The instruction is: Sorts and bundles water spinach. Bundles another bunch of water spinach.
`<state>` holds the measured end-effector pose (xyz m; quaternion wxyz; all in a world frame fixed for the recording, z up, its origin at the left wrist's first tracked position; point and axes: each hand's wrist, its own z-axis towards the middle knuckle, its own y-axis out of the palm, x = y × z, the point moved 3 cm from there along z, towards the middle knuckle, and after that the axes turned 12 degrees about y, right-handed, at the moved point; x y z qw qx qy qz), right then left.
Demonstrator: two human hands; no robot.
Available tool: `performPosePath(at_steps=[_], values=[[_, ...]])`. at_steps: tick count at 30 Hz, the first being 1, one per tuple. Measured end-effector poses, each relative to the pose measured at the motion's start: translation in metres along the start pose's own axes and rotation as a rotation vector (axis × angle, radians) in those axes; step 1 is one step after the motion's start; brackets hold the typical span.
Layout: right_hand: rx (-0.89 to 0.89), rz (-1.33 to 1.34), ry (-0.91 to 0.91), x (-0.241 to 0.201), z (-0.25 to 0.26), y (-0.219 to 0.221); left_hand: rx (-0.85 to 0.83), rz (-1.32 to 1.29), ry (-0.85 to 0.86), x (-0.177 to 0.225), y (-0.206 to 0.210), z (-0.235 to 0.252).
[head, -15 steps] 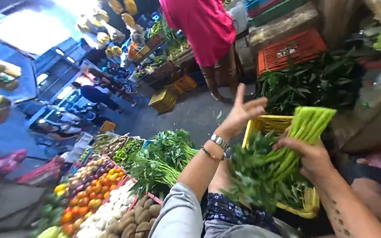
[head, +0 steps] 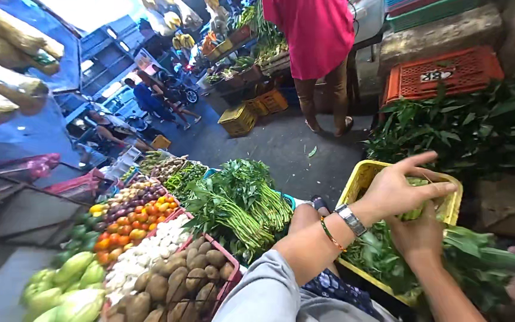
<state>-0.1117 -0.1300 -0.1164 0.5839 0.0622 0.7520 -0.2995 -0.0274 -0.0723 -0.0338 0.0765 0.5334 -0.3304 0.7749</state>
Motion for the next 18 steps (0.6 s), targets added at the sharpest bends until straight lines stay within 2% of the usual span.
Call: performPosePath(at_steps=[5,8,10,12,13,15,18], values=[[-0.108,-0.135,-0.203,-0.001,-0.004,-0.006,-0.064,0.208,-0.068,0.017,-0.02,-0.016],[-0.193,-0.163,-0.412,-0.002,-0.004,-0.003,-0.152,0.456,-0.013,0.031,-0.037,-0.035],[-0.228,-0.185,-0.594,-0.004,-0.008,0.0,-0.289,0.558,-0.044,0.039,-0.047,-0.055],[-0.226,-0.264,-0.79,-0.01,-0.013,0.004,-0.496,0.493,-0.19,0.043,-0.061,-0.072],[-0.221,-0.296,-0.862,-0.012,-0.018,0.009,-0.545,0.402,-0.257,0.041,-0.068,-0.082],[-0.249,-0.36,-0.927,-0.012,-0.027,0.016,-0.553,0.223,-0.397,0.019,-0.077,-0.103],[-0.301,-0.498,-0.869,-0.006,-0.031,0.029,-0.531,0.005,-0.628,-0.029,-0.06,-0.136]])
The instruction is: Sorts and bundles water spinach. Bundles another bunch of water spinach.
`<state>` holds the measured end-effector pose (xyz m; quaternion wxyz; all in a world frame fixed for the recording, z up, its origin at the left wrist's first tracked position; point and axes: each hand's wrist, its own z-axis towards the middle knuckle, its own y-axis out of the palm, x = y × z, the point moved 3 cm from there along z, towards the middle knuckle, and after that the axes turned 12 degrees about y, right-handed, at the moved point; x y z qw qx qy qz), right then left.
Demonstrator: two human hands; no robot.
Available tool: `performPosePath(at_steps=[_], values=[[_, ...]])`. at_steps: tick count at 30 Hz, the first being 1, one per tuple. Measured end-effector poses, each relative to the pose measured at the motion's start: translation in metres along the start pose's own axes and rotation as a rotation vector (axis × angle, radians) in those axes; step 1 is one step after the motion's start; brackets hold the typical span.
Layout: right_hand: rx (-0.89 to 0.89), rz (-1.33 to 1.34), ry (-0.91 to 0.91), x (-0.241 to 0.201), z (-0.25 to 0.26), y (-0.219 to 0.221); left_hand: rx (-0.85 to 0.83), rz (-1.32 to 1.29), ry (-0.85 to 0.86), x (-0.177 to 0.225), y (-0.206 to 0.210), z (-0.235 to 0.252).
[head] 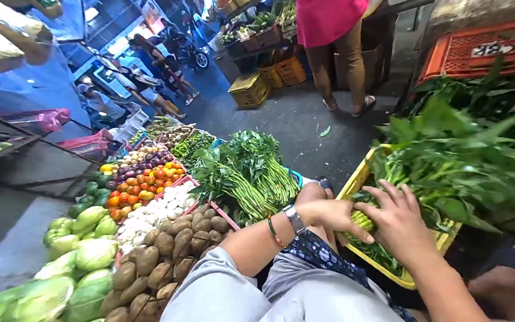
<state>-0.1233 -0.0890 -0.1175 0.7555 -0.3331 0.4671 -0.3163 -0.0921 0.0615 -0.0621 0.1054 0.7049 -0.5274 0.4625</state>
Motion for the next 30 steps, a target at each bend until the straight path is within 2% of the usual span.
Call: performPosePath(at_steps=[3,6,8,10,12,16,18,20,22,23,24,27,28,30], values=[[-0.089,-0.055,0.256,0.017,-0.008,-0.008,0.074,-0.233,-0.081,-0.023,0.021,0.02],[0.021,0.01,0.496,0.042,-0.007,-0.056,0.206,-0.606,-0.027,-0.03,0.018,0.034],[0.045,0.078,0.654,0.049,-0.013,-0.075,0.257,-0.633,-0.128,-0.056,0.025,0.045],[-0.062,0.102,0.776,0.06,-0.013,-0.081,0.239,-0.65,-0.131,-0.054,0.032,0.055],[-0.191,0.116,0.832,0.066,-0.015,-0.066,0.239,-0.793,-0.088,-0.041,0.029,0.053],[-0.288,0.173,0.796,0.054,-0.01,-0.026,0.203,-0.997,0.126,-0.032,0.005,0.055],[-0.262,0.22,0.772,0.049,-0.006,-0.023,0.079,-1.078,0.332,-0.019,-0.009,0.056],[-0.215,0.238,0.767,0.051,-0.002,-0.03,-0.124,-1.116,0.563,0.003,-0.027,0.054],[-0.211,0.22,0.792,0.056,-0.001,-0.036,-0.27,-1.019,0.711,0.022,-0.047,0.057],[-0.234,0.222,0.815,0.057,0.001,-0.036,-0.23,-0.94,0.722,0.03,-0.058,0.06],[-0.254,0.234,0.827,0.057,0.002,-0.035,-0.098,-0.863,0.679,0.04,-0.066,0.064],[-0.277,0.274,0.819,0.056,0.011,-0.032,0.433,-0.656,0.43,0.095,-0.069,0.082],[-0.285,0.281,0.811,0.056,0.014,-0.031,0.537,-0.584,0.408,0.114,-0.068,0.091],[-0.318,0.322,0.805,0.055,0.019,-0.03,0.62,-0.498,0.498,0.153,-0.069,0.107]])
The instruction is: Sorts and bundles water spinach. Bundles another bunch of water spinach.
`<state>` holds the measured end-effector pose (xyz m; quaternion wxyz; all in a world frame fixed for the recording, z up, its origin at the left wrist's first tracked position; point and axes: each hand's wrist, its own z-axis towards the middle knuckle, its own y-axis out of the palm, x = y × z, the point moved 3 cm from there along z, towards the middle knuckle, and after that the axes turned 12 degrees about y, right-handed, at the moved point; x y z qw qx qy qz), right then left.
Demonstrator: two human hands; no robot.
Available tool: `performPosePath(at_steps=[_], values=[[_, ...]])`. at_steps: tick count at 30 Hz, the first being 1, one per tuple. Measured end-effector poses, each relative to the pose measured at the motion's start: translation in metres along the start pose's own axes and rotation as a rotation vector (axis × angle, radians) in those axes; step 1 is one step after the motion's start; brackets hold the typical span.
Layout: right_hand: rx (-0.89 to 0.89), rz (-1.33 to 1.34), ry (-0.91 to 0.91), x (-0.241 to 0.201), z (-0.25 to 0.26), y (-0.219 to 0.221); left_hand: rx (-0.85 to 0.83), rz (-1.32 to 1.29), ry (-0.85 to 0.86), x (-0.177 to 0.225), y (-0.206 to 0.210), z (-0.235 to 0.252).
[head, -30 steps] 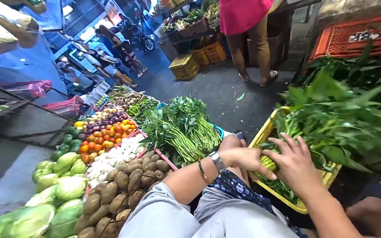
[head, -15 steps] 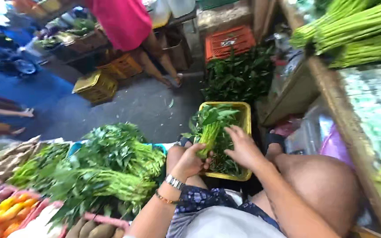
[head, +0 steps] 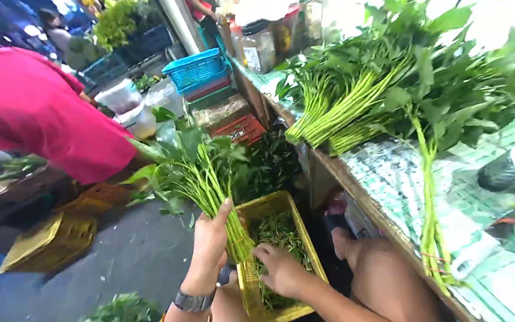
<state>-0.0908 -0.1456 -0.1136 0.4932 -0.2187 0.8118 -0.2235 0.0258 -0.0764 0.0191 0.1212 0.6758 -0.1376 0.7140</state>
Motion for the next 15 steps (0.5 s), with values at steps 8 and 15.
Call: performPosePath(at_steps=[8,15], values=[[-0.159,-0.024,-0.024,0.007,-0.003,0.003,-0.182,0.409,0.548,0.136,0.154,0.094],[-0.293,-0.065,-0.007,0.011,-0.007,0.003,-0.857,1.193,0.722,0.101,0.296,0.143]])
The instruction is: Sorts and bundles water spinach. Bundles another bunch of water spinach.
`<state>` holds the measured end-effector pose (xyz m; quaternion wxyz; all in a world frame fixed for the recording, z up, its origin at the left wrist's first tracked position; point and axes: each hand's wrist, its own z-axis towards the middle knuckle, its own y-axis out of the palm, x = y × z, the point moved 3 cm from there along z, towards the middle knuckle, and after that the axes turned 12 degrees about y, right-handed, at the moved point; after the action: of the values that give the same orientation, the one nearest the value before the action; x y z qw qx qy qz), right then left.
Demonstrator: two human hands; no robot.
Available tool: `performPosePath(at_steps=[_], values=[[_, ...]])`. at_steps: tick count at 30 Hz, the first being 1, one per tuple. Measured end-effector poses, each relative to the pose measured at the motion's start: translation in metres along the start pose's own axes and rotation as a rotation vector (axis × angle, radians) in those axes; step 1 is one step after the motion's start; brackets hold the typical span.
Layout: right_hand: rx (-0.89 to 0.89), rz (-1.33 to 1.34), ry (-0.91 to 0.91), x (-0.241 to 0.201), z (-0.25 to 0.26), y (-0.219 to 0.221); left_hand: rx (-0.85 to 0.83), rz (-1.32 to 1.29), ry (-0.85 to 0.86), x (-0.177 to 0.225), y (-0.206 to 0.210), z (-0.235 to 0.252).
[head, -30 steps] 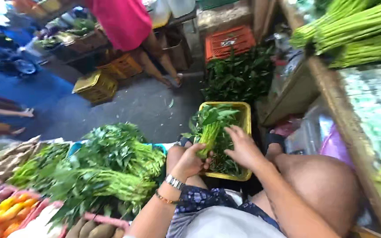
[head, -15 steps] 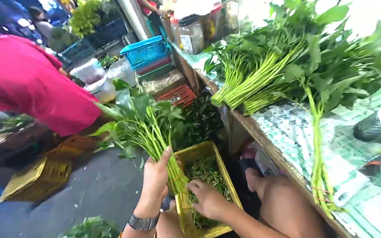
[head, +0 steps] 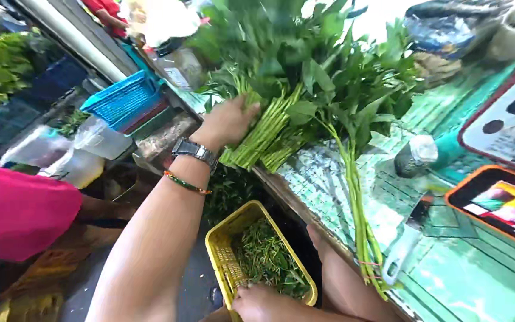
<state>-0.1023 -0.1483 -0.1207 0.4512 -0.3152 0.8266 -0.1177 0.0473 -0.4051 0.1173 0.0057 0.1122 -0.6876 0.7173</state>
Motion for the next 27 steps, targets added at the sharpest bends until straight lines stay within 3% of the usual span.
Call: performPosePath(at_steps=[2,6,10,13,15,19,21,23,27], values=[[-0.013,0.012,-0.021,-0.003,-0.006,-0.004,-0.096,0.065,0.052,0.002,0.022,0.005],[0.028,0.062,-0.153,-0.008,-0.008,-0.006,0.132,0.014,0.083,0.01,0.019,-0.021],[0.087,0.119,-0.09,0.0,-0.014,-0.012,0.534,-0.223,0.105,0.034,0.026,-0.125],[0.039,0.015,0.03,-0.001,-0.019,-0.028,0.621,-0.242,-0.018,0.015,0.067,-0.215],[0.11,-0.05,-0.022,0.005,-0.013,-0.026,0.492,-0.191,-0.251,-0.023,0.101,-0.286],[0.164,-0.142,-0.13,0.016,-0.006,-0.02,0.155,-0.256,-0.933,-0.062,0.152,-0.487],[0.18,-0.155,-0.141,0.017,-0.008,-0.02,0.204,-0.245,-1.244,-0.059,0.166,-0.587],[0.17,-0.183,-0.126,0.016,-0.005,-0.017,0.358,-0.198,-1.572,-0.051,0.179,-0.676],[0.1,-0.282,-0.083,0.013,0.006,-0.011,0.568,-0.294,-2.114,-0.024,0.219,-0.772]])
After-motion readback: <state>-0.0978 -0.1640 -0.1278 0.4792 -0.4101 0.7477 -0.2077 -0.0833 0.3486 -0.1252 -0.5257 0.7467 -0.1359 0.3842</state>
